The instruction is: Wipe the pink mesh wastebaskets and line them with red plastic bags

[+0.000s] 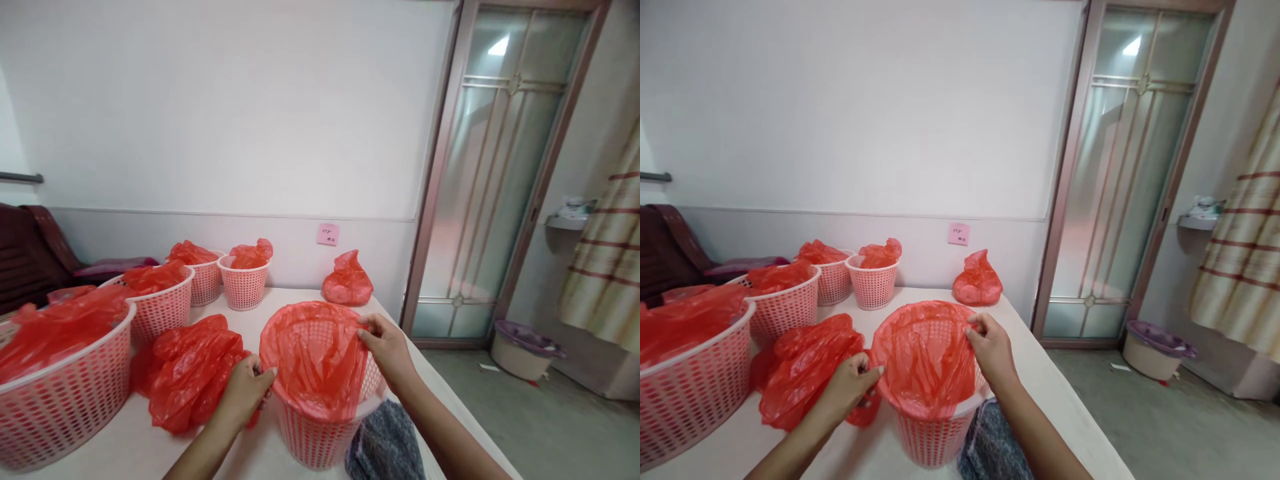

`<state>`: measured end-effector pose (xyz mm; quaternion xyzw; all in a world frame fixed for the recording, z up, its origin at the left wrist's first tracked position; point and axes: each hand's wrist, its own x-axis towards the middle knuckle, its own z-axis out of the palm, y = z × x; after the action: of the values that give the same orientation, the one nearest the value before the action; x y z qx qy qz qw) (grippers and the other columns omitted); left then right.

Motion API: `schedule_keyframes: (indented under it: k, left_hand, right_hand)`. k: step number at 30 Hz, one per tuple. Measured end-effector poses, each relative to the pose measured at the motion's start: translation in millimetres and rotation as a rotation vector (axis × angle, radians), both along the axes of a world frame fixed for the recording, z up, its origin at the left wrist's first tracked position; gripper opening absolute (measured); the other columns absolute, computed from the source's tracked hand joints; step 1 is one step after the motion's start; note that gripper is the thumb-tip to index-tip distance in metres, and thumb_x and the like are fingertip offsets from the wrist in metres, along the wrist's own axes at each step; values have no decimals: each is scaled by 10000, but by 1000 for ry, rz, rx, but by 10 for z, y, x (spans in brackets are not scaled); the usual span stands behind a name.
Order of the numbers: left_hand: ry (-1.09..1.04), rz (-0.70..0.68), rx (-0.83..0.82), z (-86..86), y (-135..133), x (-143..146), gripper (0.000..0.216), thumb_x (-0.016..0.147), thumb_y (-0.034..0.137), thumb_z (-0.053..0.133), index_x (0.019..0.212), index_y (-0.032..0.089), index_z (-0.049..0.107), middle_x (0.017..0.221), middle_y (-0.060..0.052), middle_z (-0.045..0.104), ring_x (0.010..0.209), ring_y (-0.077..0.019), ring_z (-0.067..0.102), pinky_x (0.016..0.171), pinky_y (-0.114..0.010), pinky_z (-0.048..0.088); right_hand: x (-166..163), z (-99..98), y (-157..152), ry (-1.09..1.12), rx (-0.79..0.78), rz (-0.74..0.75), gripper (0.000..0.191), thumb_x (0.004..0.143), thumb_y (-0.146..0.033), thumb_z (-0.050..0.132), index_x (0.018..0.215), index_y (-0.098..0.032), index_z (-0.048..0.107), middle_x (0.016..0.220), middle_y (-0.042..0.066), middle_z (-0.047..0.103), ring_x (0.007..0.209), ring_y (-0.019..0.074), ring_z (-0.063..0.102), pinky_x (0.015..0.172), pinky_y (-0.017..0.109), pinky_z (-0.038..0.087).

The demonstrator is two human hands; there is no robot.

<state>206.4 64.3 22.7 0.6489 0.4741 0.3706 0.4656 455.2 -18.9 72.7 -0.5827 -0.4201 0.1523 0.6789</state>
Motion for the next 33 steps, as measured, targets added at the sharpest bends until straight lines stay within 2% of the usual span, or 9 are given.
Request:
schedule_keyframes:
  k: [4, 13, 18, 21, 23, 26, 29, 31, 33]
  left_hand:
    - [131, 10, 176, 47, 107, 18, 295, 643, 296, 585, 537, 251, 313, 506, 84, 346, 489, -104, 367, 487, -247, 277]
    - [248, 49, 419, 238, 259, -11, 171, 657, 119, 576, 561, 216, 472, 736, -4, 503, 759, -185, 484, 691, -301, 327]
    - [49, 116, 380, 341, 361, 141, 212, 785, 272, 533, 630, 249, 390, 562, 60, 443, 549, -149, 445, 559, -270, 311]
    - [-172, 130, 417, 483, 379, 255, 211, 823, 323, 508, 679, 249, 372, 835, -19, 645, 808, -176, 613, 712, -277, 435]
    - [-323, 114, 457, 610, 338, 330, 205, 839, 339, 502, 712, 246, 372, 1130, -90, 651, 1060, -196, 611, 897, -312, 444]
    - [-480, 54, 511, 801, 211, 435, 182, 844, 330, 522, 743, 238, 402, 1202, -117, 626, 1148, -198, 584, 1008, -345, 412]
    - [-579, -30, 507, 951, 60, 526, 158, 837, 295, 544, 742, 224, 440, 1152, -84, 639, 1111, -199, 595, 998, -349, 431]
    - [-625, -84, 476, 1026, -29, 569, 137, 842, 289, 533, 747, 214, 468, 1146, -74, 644, 1091, -210, 603, 986, -365, 448]
    - [-653, -166, 433, 1086, -101, 588, 107, 855, 287, 509, 798, 199, 530, 1168, -76, 651, 1123, -222, 593, 1013, -384, 438]
  right_hand:
    - [-56, 108, 236, 84, 59, 42, 258, 615, -305, 649, 842, -184, 624, 579, -68, 529, 501, 109, 467, 492, 251, 367]
    - [-197, 387, 478, 137, 226, 179, 335, 619, -281, 681, 947, -222, 646, 953, 12, 621, 757, 131, 558, 657, 264, 450]
    - [-284, 546, 576, 122, 282, 258, 342, 641, -246, 674, 982, -227, 650, 1023, 15, 637, 817, 133, 570, 693, 259, 465]
    - [-363, 640, 590, 115, 320, 301, 343, 658, -253, 676, 998, -236, 635, 1051, 10, 643, 758, 110, 556, 665, 245, 468]
    - [-446, 678, 560, 85, 308, 366, 341, 688, -260, 666, 1025, -239, 623, 946, -9, 649, 617, 83, 500, 592, 234, 446]
    - [-605, 679, 467, -40, 225, 487, 349, 754, -260, 627, 1101, -230, 602, 790, -33, 626, 522, 76, 451, 528, 232, 406]
    - [-751, 643, 350, -264, 243, 547, 435, 784, -263, 644, 1212, -238, 567, 1117, 36, 651, 903, 162, 614, 804, 308, 488]
    - [-815, 623, 277, -395, 283, 540, 559, 774, -254, 682, 1303, -251, 504, 1351, 58, 543, 1234, 215, 495, 1049, 379, 378]
    - [-846, 612, 221, -490, 274, 497, 657, 741, -198, 696, 1349, -244, 451, 1382, 71, 512, 1307, 225, 430, 1106, 404, 315]
